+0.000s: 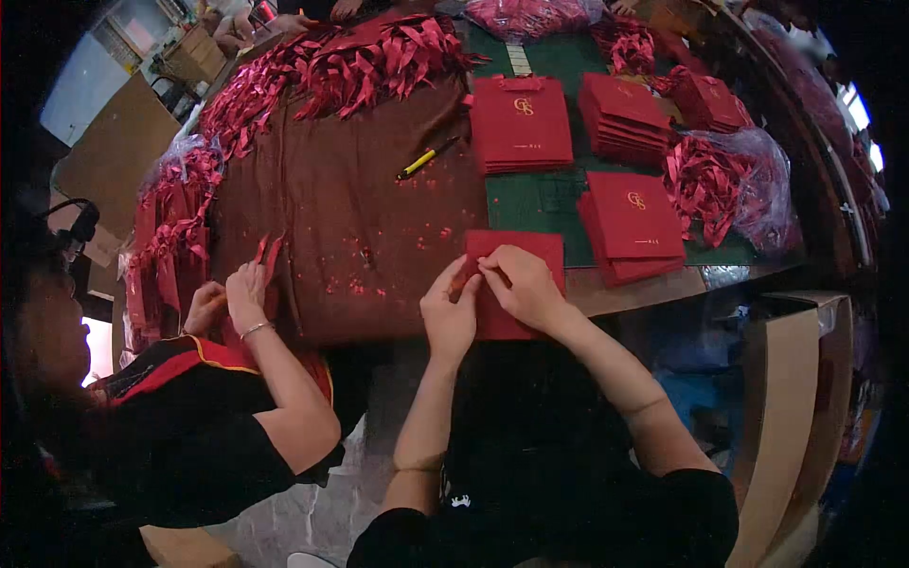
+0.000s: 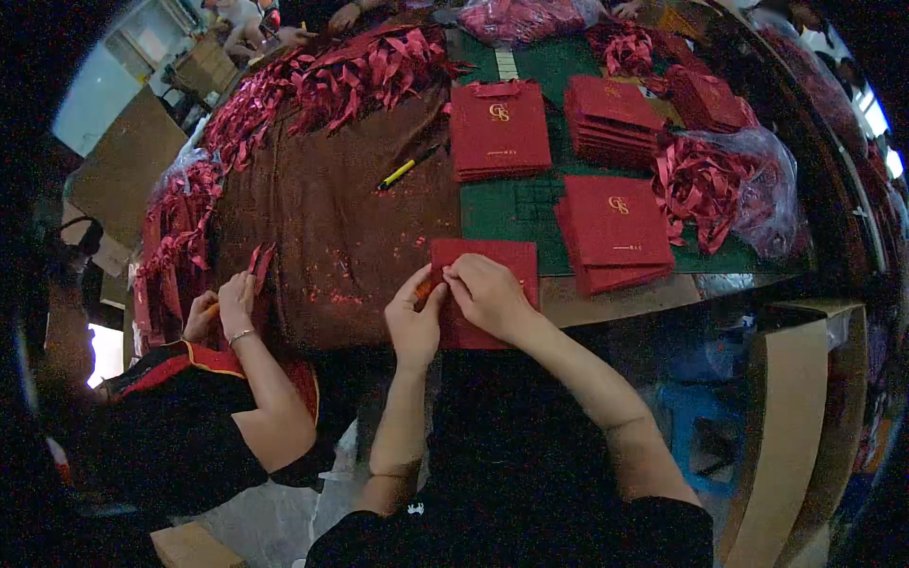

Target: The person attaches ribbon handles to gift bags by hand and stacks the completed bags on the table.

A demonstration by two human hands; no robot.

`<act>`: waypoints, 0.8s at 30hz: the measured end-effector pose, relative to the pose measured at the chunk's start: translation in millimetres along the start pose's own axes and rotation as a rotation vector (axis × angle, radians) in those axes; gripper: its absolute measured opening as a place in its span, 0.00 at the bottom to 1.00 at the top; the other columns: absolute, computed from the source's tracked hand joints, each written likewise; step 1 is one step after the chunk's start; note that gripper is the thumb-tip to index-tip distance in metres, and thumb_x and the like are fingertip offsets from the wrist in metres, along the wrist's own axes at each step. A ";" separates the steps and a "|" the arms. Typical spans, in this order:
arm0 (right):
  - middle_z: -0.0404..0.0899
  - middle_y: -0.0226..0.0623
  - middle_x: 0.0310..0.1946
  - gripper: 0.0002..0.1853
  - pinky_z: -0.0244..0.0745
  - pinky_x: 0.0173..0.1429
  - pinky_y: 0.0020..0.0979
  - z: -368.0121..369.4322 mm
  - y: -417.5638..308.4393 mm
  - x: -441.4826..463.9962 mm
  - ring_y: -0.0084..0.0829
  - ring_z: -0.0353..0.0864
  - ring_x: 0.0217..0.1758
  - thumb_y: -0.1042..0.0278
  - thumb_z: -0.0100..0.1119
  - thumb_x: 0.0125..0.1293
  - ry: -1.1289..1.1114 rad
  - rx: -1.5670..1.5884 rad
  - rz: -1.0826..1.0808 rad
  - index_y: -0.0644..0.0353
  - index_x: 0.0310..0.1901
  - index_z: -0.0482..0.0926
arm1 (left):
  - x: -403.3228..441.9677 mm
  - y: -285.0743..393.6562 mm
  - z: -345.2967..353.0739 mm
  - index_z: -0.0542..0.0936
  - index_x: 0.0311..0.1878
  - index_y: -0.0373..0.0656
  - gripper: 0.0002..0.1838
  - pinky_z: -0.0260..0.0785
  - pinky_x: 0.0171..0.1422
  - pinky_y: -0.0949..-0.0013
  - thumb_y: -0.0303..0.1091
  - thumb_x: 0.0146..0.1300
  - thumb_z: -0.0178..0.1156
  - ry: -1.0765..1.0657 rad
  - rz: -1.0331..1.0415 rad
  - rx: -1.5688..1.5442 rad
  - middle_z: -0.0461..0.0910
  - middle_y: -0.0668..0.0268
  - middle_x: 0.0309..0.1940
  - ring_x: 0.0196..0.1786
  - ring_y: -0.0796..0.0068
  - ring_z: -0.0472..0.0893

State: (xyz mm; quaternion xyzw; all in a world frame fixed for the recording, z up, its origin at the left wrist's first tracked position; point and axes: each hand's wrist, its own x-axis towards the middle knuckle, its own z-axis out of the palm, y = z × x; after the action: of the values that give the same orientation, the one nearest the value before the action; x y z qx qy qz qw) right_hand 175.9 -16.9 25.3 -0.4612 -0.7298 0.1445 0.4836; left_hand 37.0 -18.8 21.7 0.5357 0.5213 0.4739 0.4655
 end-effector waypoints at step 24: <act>0.76 0.40 0.32 0.06 0.71 0.43 0.36 -19.4 7.0 26.4 0.39 0.78 0.38 0.71 0.62 0.58 -0.107 0.115 0.342 0.64 0.33 0.78 | 11.2 0.0 5.1 0.73 0.60 0.35 0.17 0.70 0.56 0.72 0.28 0.71 0.49 -0.124 -0.377 -0.577 0.79 0.64 0.49 0.50 0.77 0.77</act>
State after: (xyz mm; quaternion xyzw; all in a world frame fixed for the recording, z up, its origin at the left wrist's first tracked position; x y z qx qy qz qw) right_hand 193.1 3.8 45.4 -0.5417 -0.6562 0.2903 0.4379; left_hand 42.1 -7.7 21.3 0.3042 0.4265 0.4741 0.7077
